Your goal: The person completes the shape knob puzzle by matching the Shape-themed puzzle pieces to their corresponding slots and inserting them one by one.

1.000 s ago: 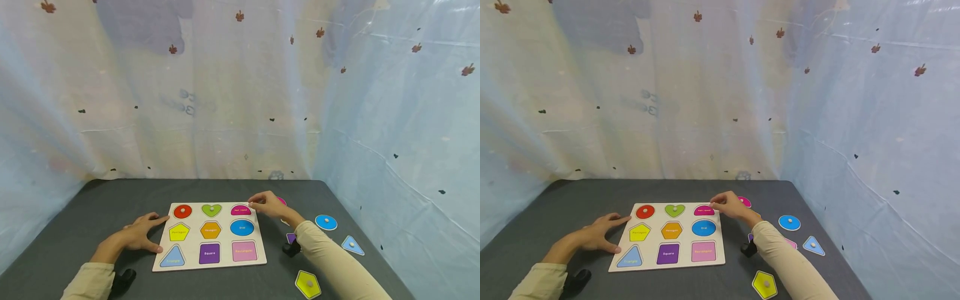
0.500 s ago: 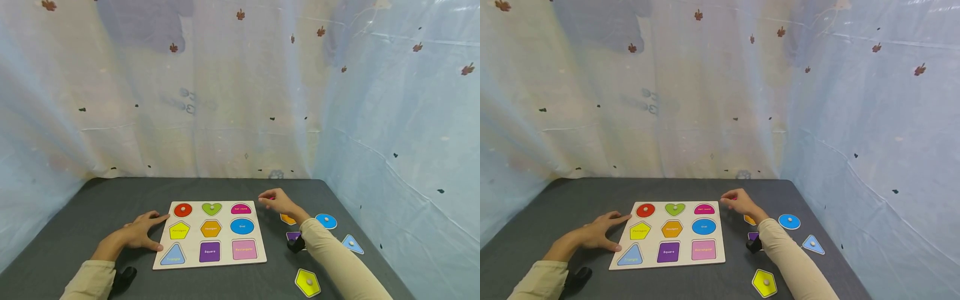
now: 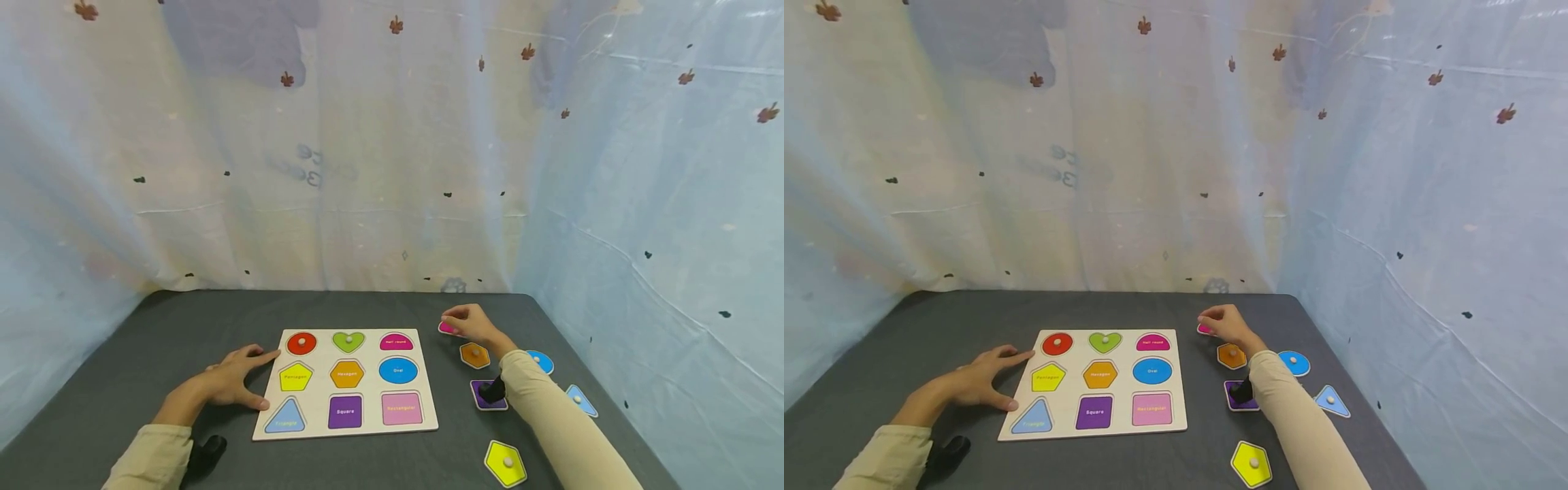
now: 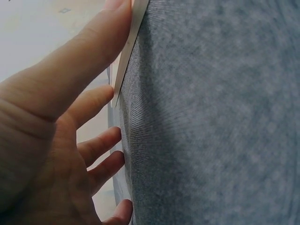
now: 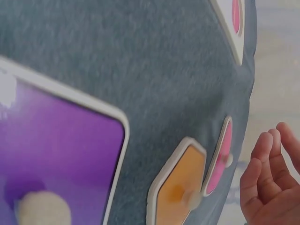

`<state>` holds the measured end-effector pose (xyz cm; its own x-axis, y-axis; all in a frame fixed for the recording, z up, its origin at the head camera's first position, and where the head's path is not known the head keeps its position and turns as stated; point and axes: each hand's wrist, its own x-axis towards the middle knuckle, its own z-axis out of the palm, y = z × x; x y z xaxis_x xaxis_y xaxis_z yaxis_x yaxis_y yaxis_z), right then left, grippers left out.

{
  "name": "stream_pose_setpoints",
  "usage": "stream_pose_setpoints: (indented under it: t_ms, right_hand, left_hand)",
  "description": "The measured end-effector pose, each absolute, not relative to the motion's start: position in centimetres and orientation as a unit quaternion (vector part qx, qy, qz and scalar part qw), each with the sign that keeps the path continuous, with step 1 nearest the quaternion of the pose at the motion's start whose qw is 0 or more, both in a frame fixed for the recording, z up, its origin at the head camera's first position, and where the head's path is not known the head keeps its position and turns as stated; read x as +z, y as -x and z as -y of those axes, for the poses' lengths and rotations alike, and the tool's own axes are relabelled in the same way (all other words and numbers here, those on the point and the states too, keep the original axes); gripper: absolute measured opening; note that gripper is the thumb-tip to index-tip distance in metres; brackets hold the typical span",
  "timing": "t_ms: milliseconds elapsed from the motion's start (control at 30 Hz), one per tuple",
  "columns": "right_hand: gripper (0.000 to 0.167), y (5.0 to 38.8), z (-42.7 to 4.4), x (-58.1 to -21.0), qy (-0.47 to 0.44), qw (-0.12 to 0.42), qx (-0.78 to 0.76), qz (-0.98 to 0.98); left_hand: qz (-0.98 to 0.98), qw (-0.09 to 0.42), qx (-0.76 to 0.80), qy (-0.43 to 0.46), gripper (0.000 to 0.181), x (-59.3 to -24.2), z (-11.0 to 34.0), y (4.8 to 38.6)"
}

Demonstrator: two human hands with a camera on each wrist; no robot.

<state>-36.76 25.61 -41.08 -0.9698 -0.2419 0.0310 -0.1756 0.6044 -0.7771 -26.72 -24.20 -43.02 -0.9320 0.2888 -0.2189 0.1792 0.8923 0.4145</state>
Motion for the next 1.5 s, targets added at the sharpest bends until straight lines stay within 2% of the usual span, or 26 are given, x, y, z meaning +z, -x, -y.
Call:
stream_pose_setpoints:
  t_ms: [167, 467, 967, 1500]
  right_hand:
    - [0.033, 37.2, -26.4, -41.7, 0.108, 0.028, -0.430, -0.896]
    - [0.033, 37.5, -27.1, -42.6, 0.028, 0.039, -0.417, -0.908]
    - [0.032, 38.1, -27.2, -43.7, 0.001, 0.024, -0.391, -0.920]
    - [0.022, 38.6, -26.7, -44.0, -0.013, -0.001, -0.374, -0.927]
  left_hand:
    - [-0.962, 0.142, 0.202, -0.119, 0.110, -43.1, 24.3, 26.7]
    - [-0.962, 0.142, 0.198, -0.122, 0.109, -43.2, 24.4, 26.9]
    - [-0.963, 0.140, 0.198, -0.121, 0.108, -43.2, 24.3, 26.9]
    - [-0.963, 0.139, 0.199, -0.118, 0.109, -43.3, 24.3, 26.7]
